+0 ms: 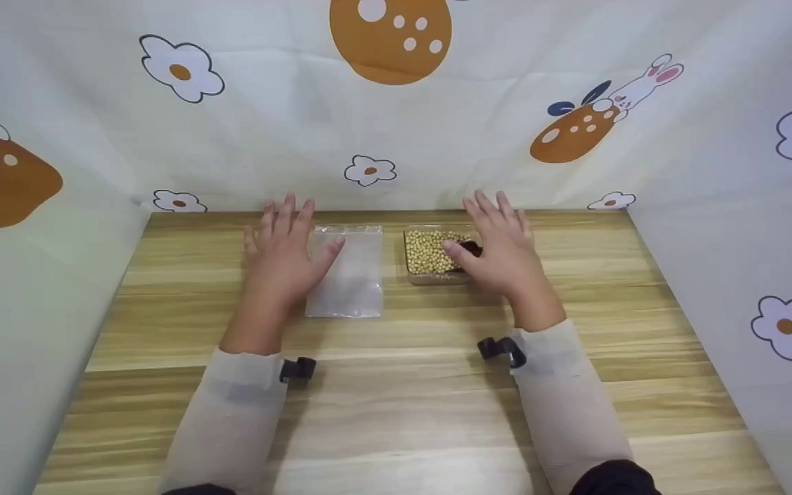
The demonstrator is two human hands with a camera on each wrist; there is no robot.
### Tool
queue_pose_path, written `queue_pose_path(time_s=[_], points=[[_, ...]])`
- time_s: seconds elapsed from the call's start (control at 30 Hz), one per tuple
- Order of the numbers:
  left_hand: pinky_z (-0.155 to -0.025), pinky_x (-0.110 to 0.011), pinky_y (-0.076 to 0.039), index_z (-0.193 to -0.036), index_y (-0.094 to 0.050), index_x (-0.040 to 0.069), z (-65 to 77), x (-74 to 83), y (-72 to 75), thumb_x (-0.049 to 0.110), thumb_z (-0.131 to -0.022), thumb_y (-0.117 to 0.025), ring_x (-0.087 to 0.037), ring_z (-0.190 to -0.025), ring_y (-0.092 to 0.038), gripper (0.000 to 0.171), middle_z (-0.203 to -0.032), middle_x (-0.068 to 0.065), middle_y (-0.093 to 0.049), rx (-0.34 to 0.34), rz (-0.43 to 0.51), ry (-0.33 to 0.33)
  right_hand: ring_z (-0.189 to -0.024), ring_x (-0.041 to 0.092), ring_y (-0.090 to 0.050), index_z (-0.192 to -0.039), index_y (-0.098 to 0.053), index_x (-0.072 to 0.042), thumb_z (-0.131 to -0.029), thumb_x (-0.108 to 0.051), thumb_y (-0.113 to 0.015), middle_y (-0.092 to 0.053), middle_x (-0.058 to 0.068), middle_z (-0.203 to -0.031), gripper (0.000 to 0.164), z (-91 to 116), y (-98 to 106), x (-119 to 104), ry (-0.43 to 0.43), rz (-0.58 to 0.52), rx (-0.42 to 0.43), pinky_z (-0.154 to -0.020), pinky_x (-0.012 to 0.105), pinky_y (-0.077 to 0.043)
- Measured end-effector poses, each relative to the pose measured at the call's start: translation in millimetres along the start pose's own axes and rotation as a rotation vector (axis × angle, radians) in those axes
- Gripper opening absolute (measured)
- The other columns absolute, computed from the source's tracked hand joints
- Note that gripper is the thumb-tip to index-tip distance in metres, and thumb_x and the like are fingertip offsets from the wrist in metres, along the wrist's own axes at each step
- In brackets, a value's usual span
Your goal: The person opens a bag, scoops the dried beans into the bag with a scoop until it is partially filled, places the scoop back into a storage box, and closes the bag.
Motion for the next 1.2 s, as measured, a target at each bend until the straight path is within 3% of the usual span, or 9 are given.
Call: queue_pose_path(time_s=[0.2, 0.57, 0.8, 0.93, 1.2], points=[[-0.129, -0.079, 0.009, -0.173, -0.014, 0.028, 4.5, -11.3, 1.2, 0.095, -0.092, -0.023, -0.038, -0.169, 0.009, 0.106, -0.183, -0.006, 0.0, 0.011, 0.03, 0.004, -0.17, 0.033, -0.006, -0.17, -0.031, -0.027, -0.097, -0.079, -0.052, -0.021, -0.001, -0.181, 0.091, -2.7, -10.5, -20.3, 0.024, -0.011, -0.002, -0.137, 0.066, -0.004], [-0.132, -0.077, 0.001, -0.173, -0.014, 0.028, 8.2, -22.7, 1.6, 0.088, -0.097, -0.031, -0.039, -0.17, 0.001, 0.099, -0.183, -0.006, -0.01, 0.0, 0.168, 0.029, -0.17, 0.028, -0.009, -0.17, -0.03, -0.028, -0.095, -0.087, -0.043, -0.022, -0.003, -0.181, 0.096, -5.7, -27.8, -59.7, 0.054, -0.05, -0.027, -0.131, 0.076, -0.019], [-0.131, -0.079, -0.003, -0.173, -0.013, 0.026, 11.9, -31.7, 4.8, 0.083, -0.1, -0.035, -0.042, -0.169, -0.002, 0.095, -0.183, -0.008, -0.012, -0.013, 0.198, 0.017, -0.17, 0.024, -0.009, -0.171, -0.025, -0.032, -0.097, -0.084, -0.045, -0.018, -0.007, -0.181, 0.093, -7.3, -38.2, -87.5, 0.083, -0.066, -0.059, -0.132, 0.073, -0.019], [-0.13, -0.08, -0.005, -0.174, -0.011, 0.027, 14.3, -39.4, 5.3, 0.077, -0.103, -0.04, -0.044, -0.169, -0.004, 0.091, -0.183, -0.008, -0.01, -0.017, 0.211, 0.013, -0.17, 0.024, -0.011, -0.171, -0.022, -0.032, -0.097, -0.082, -0.049, -0.015, -0.007, -0.181, 0.094, -8.6, -45.6, -103.4, 0.093, -0.096, -0.076, -0.136, 0.065, -0.018], [-0.131, -0.078, -0.006, -0.174, -0.006, 0.031, 12.3, -46.9, -8.0, 0.08, -0.102, -0.036, -0.046, -0.168, -0.005, 0.092, -0.182, -0.011, -0.008, -0.121, 0.322, 0.057, -0.165, 0.033, -0.028, -0.171, -0.027, -0.024, -0.099, -0.073, -0.057, -0.024, 0.003, -0.18, 0.092, -2.3, -62.4, -130.7, 0.134, -0.167, -0.111, -0.136, 0.057, -0.027]])
Point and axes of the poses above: each hand's wrist, its own z-axis away from the middle knuckle, its own y-axis out of the back of the hand, x = y × z, the point moved 8 cm from there along -z, towards the middle knuckle
